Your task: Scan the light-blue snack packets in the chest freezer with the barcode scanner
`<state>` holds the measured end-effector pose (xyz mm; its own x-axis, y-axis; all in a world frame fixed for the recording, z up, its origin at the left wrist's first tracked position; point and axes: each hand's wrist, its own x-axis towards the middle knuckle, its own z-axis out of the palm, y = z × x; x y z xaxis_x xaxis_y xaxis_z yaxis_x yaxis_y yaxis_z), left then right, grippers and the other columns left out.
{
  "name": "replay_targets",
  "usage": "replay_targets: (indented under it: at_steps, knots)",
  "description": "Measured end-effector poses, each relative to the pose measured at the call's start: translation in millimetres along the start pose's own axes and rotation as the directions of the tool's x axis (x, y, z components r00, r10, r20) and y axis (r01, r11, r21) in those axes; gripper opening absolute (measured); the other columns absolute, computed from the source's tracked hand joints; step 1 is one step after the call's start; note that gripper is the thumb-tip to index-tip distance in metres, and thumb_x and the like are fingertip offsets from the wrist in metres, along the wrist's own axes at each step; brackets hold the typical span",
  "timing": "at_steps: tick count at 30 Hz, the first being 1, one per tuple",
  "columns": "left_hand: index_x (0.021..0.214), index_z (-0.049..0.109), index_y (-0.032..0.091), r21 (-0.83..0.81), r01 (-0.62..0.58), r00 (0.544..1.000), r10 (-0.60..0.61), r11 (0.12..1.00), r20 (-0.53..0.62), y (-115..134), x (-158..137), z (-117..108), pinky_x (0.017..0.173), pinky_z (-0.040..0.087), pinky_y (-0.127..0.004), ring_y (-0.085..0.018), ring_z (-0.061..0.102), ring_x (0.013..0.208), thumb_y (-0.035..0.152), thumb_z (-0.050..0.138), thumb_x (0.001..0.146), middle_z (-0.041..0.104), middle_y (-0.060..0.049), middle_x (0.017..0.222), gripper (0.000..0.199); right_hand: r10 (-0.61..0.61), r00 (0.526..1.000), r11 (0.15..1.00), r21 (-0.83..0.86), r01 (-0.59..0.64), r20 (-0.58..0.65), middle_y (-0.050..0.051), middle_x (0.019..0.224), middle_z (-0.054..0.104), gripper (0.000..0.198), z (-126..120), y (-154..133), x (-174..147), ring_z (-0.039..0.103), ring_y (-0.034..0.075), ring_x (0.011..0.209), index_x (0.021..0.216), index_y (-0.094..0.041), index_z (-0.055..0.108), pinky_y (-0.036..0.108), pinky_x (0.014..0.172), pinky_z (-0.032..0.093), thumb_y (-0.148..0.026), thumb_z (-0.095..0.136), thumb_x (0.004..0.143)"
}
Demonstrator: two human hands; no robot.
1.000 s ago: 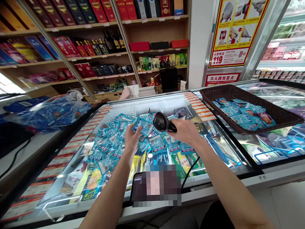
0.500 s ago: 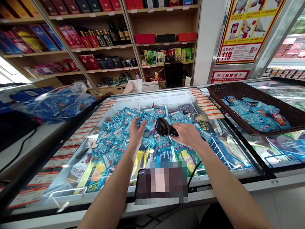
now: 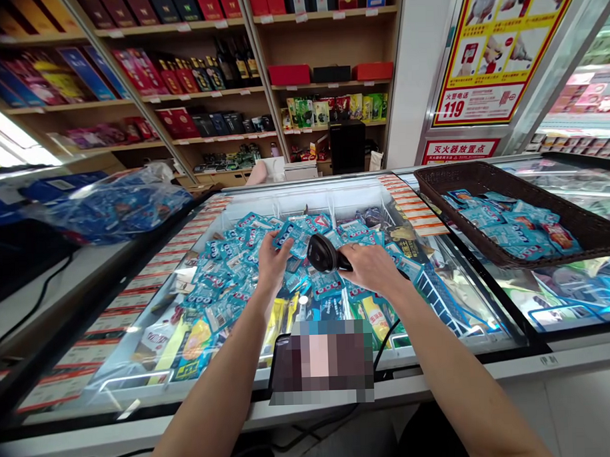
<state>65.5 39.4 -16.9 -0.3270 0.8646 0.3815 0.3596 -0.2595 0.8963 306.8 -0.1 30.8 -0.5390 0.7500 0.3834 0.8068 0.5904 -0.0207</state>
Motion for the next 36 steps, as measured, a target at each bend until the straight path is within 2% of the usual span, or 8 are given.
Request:
replay_targets:
  at_steps: [9, 16, 18, 20, 22, 24, 32, 36]
  knots:
    - [0.118, 0.049, 0.022, 0.301, -0.104, 0.963, 0.172, 0.948, -0.207, 12.2, 9.0, -27.3, 0.065, 0.042, -0.028, -0.012, 0.047, 0.060, 0.045, 0.053, 0.079, 0.054, -0.001, 0.077, 0.045, 0.202, 0.970, 0.979, 0.012, -0.203, -0.135, 0.006, 0.084, 0.067, 0.033, 4.2, 20.8, -1.1, 0.062, 0.022, 0.075, 0.099, -0.019, 0.059, 0.028, 0.062, 0.037, -0.044, 0.053, 0.078]
    - [0.128, 0.042, 0.020, 0.641, 0.002, 0.890, 0.290, 0.768, -0.351, 19.6, 6.8, -48.4, 0.096, 0.030, -0.050, -0.034, 0.038, 0.118, 0.036, 0.057, 0.077, 0.040, -0.017, 0.127, 0.056, 0.308, 0.923, 0.950, 0.028, -0.310, -0.231, 0.007, 0.074, 0.066, 0.035, -14.7, 30.1, 13.0, 0.060, 0.023, 0.069, 0.089, -0.020, 0.061, 0.029, 0.058, 0.035, -0.051, 0.051, 0.077]
    - [0.130, 0.041, 0.022, 0.699, -0.052, 0.912, 0.320, 0.713, -0.258, 26.5, 2.0, -43.4, 0.097, 0.026, -0.053, -0.036, 0.033, 0.121, 0.038, 0.058, 0.077, 0.037, -0.016, 0.131, 0.058, 0.322, 0.911, 0.946, 0.054, -0.319, -0.257, 0.007, 0.073, 0.065, 0.037, -14.1, 31.0, 15.9, 0.060, 0.023, 0.069, 0.089, -0.020, 0.061, 0.029, 0.059, 0.036, -0.052, 0.050, 0.078]
    - [0.124, 0.049, 0.024, 0.698, -0.267, 0.945, 0.324, 0.665, 0.052, 32.2, -3.2, -33.5, 0.096, 0.029, -0.048, -0.032, 0.039, 0.116, 0.042, 0.053, 0.080, 0.046, -0.013, 0.124, 0.047, 0.347, 0.896, 0.938, 0.080, -0.338, -0.279, 0.007, 0.074, 0.066, 0.037, -8.9, 31.8, 16.0, 0.060, 0.023, 0.070, 0.090, -0.019, 0.061, 0.029, 0.060, 0.036, -0.053, 0.049, 0.078]
    - [0.110, 0.059, 0.026, 0.607, -0.475, 0.877, 0.283, 0.637, 0.388, 35.0, -8.6, -20.9, 0.092, 0.032, -0.042, -0.027, 0.046, 0.108, 0.045, 0.050, 0.081, 0.056, -0.009, 0.113, 0.035, 0.370, 0.883, 0.929, 0.096, -0.358, -0.289, 0.008, 0.075, 0.066, 0.037, -1.3, 32.3, 13.9, 0.061, 0.024, 0.070, 0.089, -0.019, 0.061, 0.030, 0.060, 0.037, -0.052, 0.049, 0.079]
    - [0.108, 0.060, 0.027, 0.535, -0.559, 0.798, 0.236, 0.633, 0.555, 34.5, -14.0, -9.0, 0.090, 0.033, -0.040, -0.025, 0.048, 0.106, 0.050, 0.052, 0.079, 0.058, -0.006, 0.112, 0.038, 0.377, 0.881, 0.926, 0.097, -0.365, -0.284, 0.008, 0.076, 0.066, 0.036, 5.4, 32.1, 11.2, 0.061, 0.024, 0.071, 0.089, -0.018, 0.061, 0.030, 0.061, 0.037, -0.051, 0.050, 0.078]
    - [0.114, 0.056, 0.025, 0.508, -0.553, 0.749, 0.128, 0.660, 0.650, 21.3, -22.0, 8.0, 0.089, 0.035, -0.042, -0.030, 0.048, 0.108, 0.068, 0.060, 0.061, 0.058, -0.008, 0.110, 0.069, 0.327, 0.916, 0.945, 0.060, -0.322, -0.231, 0.007, 0.081, 0.068, 0.035, 11.2, 24.7, 9.2, 0.062, 0.025, 0.075, 0.099, -0.020, 0.061, 0.031, 0.066, 0.039, -0.047, 0.052, 0.078]
    - [0.107, 0.057, 0.021, 0.451, -0.368, 0.820, 0.054, 0.814, 0.570, 19.8, -14.4, 2.8, 0.075, 0.042, -0.034, -0.024, 0.056, 0.091, 0.064, 0.063, 0.061, 0.060, -0.008, 0.102, 0.063, 0.329, 0.913, 0.944, 0.043, -0.328, -0.240, 0.007, 0.082, 0.068, 0.036, 11.0, 23.3, 8.8, 0.062, 0.025, 0.075, 0.101, -0.021, 0.060, 0.031, 0.064, 0.038, -0.047, 0.053, 0.077]
